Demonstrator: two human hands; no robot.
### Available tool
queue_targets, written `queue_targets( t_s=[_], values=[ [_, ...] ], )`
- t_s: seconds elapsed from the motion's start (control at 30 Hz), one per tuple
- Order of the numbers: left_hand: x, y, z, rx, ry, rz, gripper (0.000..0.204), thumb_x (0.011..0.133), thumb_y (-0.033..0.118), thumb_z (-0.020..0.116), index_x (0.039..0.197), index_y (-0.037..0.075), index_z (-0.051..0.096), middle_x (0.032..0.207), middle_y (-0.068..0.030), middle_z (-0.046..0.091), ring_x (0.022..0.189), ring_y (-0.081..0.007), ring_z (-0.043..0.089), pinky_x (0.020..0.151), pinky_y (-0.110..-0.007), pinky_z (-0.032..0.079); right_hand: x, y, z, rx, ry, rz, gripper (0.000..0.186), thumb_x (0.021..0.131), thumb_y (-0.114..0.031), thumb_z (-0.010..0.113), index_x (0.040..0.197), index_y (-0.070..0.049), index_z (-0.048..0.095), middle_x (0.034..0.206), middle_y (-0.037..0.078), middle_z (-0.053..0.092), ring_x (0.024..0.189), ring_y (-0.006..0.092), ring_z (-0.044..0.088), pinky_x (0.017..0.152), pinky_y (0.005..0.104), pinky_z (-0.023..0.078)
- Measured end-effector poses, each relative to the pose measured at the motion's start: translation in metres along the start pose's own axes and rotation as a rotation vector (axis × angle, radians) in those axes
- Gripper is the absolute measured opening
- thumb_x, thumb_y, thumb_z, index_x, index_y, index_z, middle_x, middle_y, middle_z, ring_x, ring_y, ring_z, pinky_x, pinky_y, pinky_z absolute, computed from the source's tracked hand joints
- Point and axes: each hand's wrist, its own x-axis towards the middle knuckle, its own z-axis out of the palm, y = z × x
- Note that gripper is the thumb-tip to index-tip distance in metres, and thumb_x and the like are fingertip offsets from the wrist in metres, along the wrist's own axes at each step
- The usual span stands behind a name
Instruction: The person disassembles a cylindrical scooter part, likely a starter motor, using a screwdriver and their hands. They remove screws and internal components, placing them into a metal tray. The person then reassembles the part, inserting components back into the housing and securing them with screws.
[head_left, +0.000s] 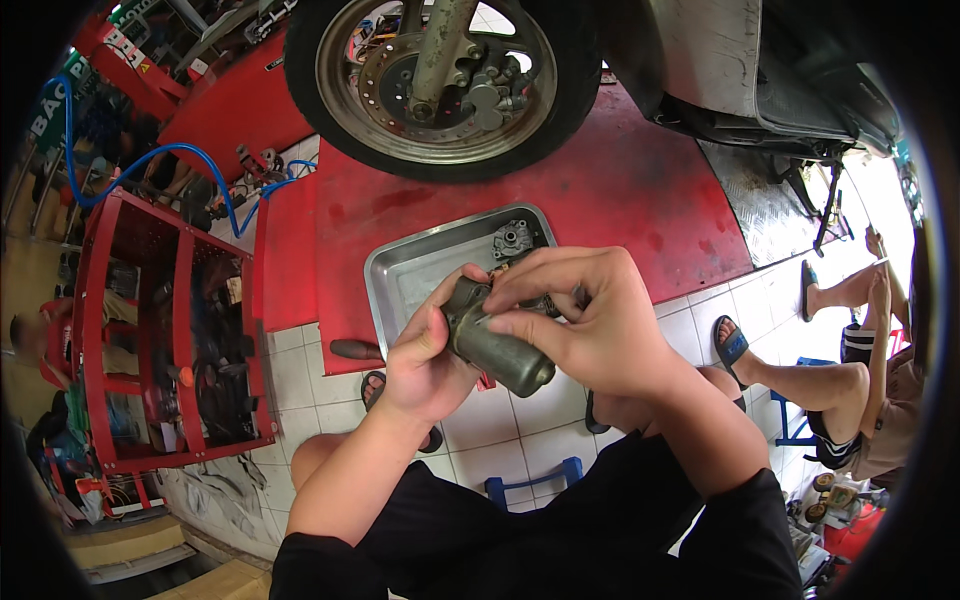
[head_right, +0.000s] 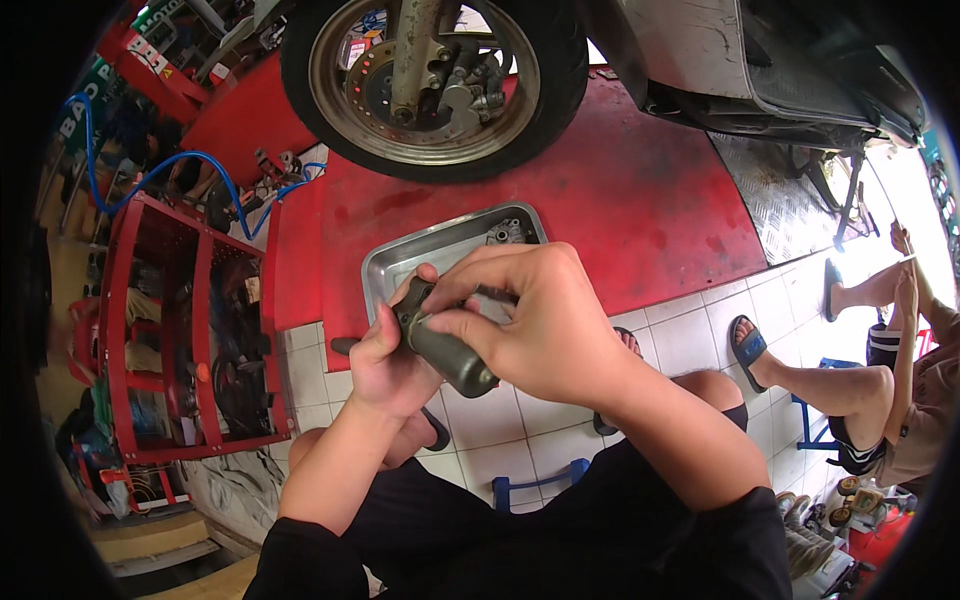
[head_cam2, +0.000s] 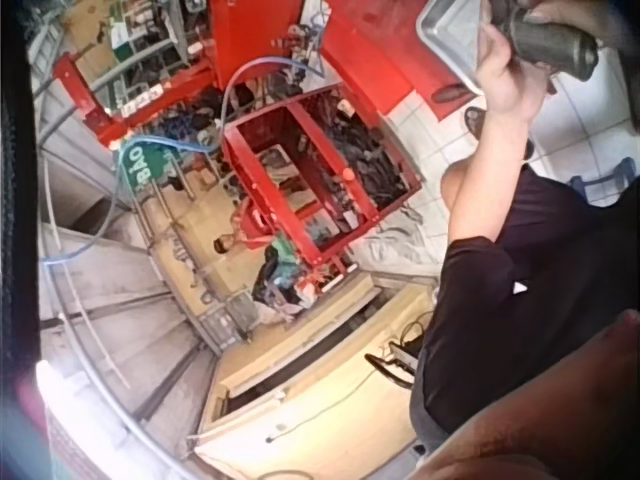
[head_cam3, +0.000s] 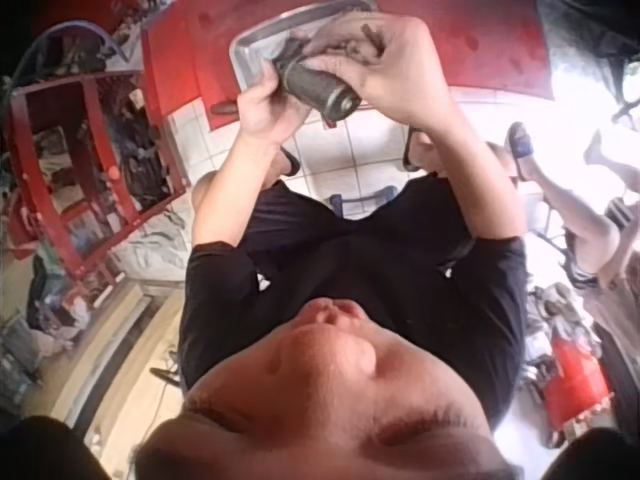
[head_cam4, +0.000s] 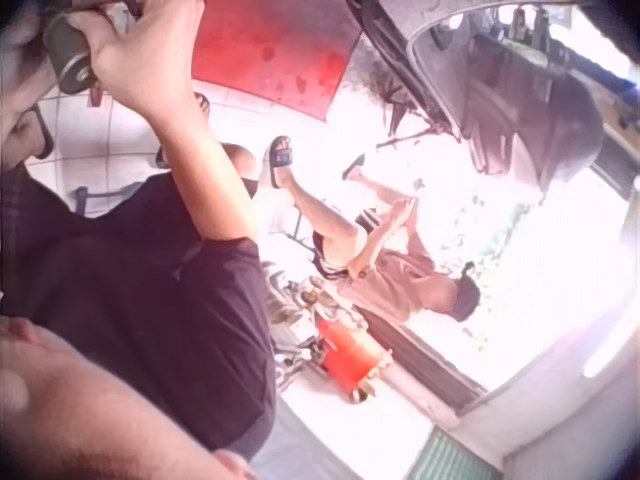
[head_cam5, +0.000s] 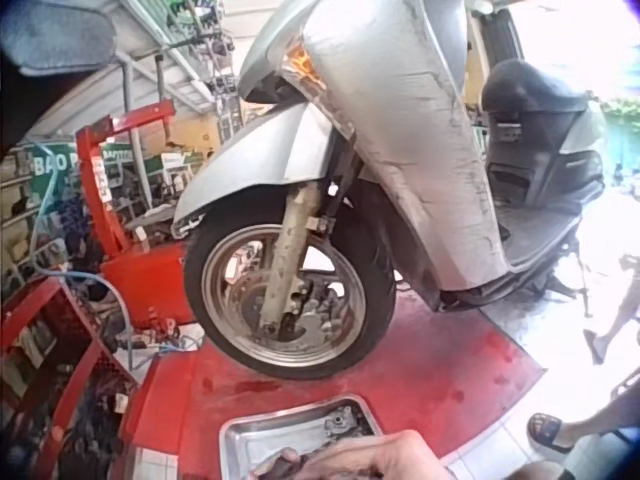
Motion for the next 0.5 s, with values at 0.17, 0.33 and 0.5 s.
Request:
queue_targets(
  t_s=[0.17,0.33,0.5],
  values=[
    [-0.0023,-0.0019,0.0069,0.111,-0.033,0.079,0.064,0.101,0.041,0.057,0.145,-0.001,0.037,0.141,-0.0120,0.046,0.133,-0.0233,0.048,0.111,-0.039,0.038,-0.0052,0.0045,0.0066,-0.076,-0.044,-0.107,0.013,0.072,-0.002,0.080,0.084,0.000,0.076,0.084,0.012,0.074,0.073,0.0272,0.072,0.066,0.0335,0.057],
    [-0.0012,-0.0033,0.0085,0.184,0.029,0.138,0.062,0.102,0.043,0.054,0.144,-0.001,0.039,0.136,-0.0103,0.048,0.126,-0.0210,0.050,0.108,-0.036,0.039,-0.0050,0.0044,0.0074,-0.179,-0.016,-0.093,0.014,0.072,-0.002,0.081,0.084,-0.001,0.076,0.084,0.012,0.074,0.068,0.0253,0.071,0.064,0.0317,0.057],
    [-0.0013,-0.0035,0.0064,0.315,0.039,0.199,0.060,0.103,0.043,0.052,0.142,-0.001,0.043,0.135,-0.0097,0.049,0.125,-0.0195,0.050,0.107,-0.034,0.039,-0.0052,0.0041,0.0073,-0.182,0.006,-0.105,0.013,0.072,0.000,0.081,0.084,-0.001,0.076,0.084,0.011,0.074,0.068,0.0240,0.072,0.063,0.0309,0.057]
  ],
)
